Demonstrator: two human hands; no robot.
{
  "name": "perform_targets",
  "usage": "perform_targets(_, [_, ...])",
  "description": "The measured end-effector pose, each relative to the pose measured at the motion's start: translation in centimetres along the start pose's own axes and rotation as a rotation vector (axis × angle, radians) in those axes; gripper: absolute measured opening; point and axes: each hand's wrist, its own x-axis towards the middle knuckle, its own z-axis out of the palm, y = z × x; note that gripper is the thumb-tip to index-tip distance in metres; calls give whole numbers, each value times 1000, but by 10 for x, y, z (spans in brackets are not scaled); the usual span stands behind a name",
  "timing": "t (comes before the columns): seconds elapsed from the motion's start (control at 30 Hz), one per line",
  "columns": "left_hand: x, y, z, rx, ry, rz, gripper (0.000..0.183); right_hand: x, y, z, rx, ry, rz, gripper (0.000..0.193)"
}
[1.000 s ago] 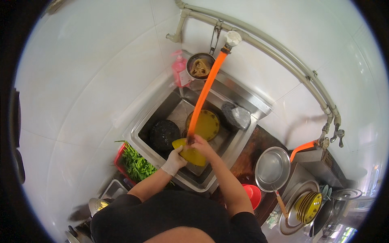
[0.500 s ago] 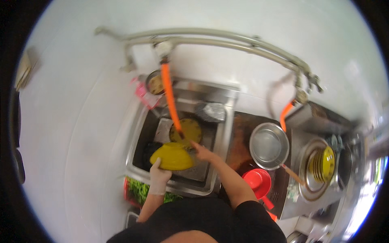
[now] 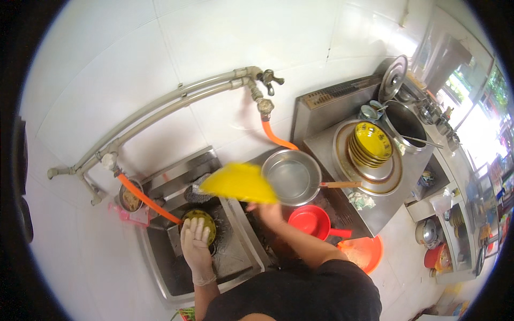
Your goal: The person washes yellow plates one by one in a commercial kitchen sink using a sponge and running water, then stacks the cleaned plates on a nearby counter. The person wears gloves and handles each plate individually, rinsing and placing them aside.
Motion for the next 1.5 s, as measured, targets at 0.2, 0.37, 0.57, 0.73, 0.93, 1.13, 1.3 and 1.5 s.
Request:
perform_targets(0.2, [64, -79, -153, 135, 728, -406, 61, 100, -119, -185, -204, 740, -102, 61])
perform_targets(0.37, [79, -124, -224, 255, 756, -563, 69, 152, -166, -304, -13, 1129, -17, 33])
perform_targets(0.57, [99, -140, -257, 360, 757, -738, 71, 156, -166, -362, 197, 1127, 175, 35])
perform_targets(0.73, [102, -140, -272, 357, 718, -751, 64, 152, -159, -371, 137, 1117, 273, 37])
perform_targets(0.93, [105, -146, -268, 334, 752, -760, 60, 146, -159, -367, -25, 1138, 349, 58])
perform_targets(1.13, [109, -126, -275, 277, 847, -574, 48, 113, -122, -326, -91, 950, 386, 63])
perform_targets(1.3, [127, -57, -265, 984, 636, -255, 30, 58, -53, -252, -212, 546, 618, 41])
perform_targets(1.5, [124, 24, -219, 2036, 467, 261, 25, -4, -4, -170, -592, -114, 670, 30])
